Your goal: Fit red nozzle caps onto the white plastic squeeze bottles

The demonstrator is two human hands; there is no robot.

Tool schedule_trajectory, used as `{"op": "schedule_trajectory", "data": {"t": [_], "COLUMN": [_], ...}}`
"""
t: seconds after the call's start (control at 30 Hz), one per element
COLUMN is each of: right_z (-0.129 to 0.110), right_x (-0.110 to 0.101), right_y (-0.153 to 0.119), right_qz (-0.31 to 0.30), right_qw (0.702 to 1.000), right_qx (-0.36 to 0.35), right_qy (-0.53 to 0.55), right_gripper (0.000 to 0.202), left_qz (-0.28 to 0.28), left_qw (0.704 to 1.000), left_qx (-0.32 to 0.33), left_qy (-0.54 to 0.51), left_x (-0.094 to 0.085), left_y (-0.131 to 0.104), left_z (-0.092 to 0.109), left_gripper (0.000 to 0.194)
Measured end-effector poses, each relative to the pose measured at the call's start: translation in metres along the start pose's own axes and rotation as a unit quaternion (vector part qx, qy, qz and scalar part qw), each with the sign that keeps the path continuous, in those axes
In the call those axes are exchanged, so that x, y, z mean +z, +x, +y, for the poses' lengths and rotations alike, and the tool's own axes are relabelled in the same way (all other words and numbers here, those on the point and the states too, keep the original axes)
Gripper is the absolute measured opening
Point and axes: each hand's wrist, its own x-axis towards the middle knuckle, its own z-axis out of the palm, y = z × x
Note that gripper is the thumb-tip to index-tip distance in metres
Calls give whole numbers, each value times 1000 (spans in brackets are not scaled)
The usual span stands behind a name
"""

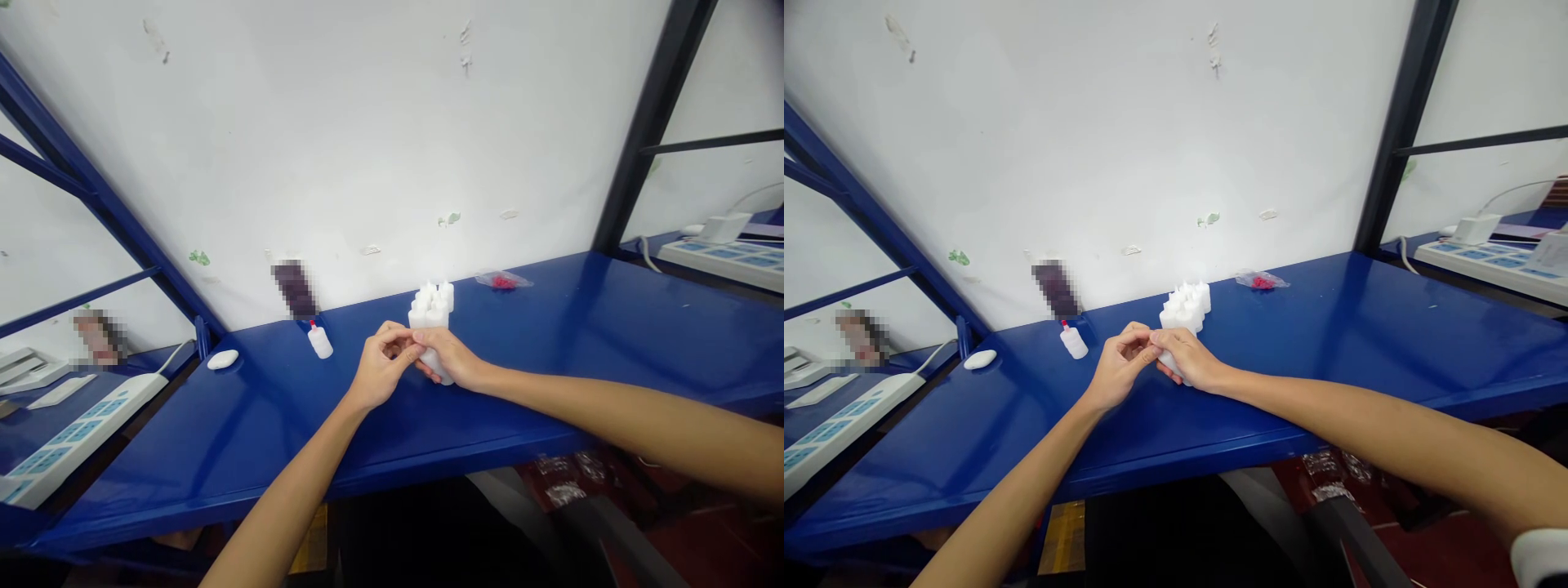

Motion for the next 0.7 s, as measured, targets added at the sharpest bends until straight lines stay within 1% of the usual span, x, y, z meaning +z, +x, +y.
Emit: {"op": "schedule_trajectory", "data": {"t": [0.07, 0.1, 0.13, 0.2, 0.23, 0.3, 0.37, 0.43, 0.5, 0.57, 0.7], "right_z": [2, 3, 3, 3, 2, 0, -2, -3, -4, -4, -2], "right_x": [1, 1, 1, 0, 0, -1, -1, -1, 0, 1, 0], "right_y": [0, 0, 0, -1, -1, -3, -4, -5, -5, -5, -4], "right_qz": [8, 13, 17, 15, 11, 1, -6, -11, -12, -10, -9], "right_qw": [1000, 1000, 1000, 1000, 1000, 999, 999, 999, 1000, 1000, 1000], "right_qx": [5, 6, 6, -1, -5, -12, -13, -5, 6, 11, 8], "right_qy": [20, 23, 19, -4, -17, -38, -42, -33, -22, -20, -25], "right_gripper": [37, 37, 37, 37, 36, 33, 32, 32, 33, 33, 33], "left_qz": [32, 58, 106, 224, 251, 283, 271, 263, 263, 255, 210], "left_qw": [999, 997, 993, 970, 961, 947, 937, 921, 903, 896, 908], "left_qx": [19, 27, 32, 48, 45, 13, -42, -67, -71, -79, -110], "left_qy": [40, 51, 50, 77, 104, 154, 217, 280, 331, 356, 346], "left_x": [-10, -20, -32, -64, -82, -113, -136, -149, -155, -157, -158], "left_y": [6, 11, 17, 27, 31, 33, 28, 21, 15, 13, 13], "left_z": [7, 11, 15, 19, 19, 15, 8, 0, -7, -13, -18], "left_gripper": [22, 22, 24, 29, 30, 29, 30, 32, 34, 37, 41]}}
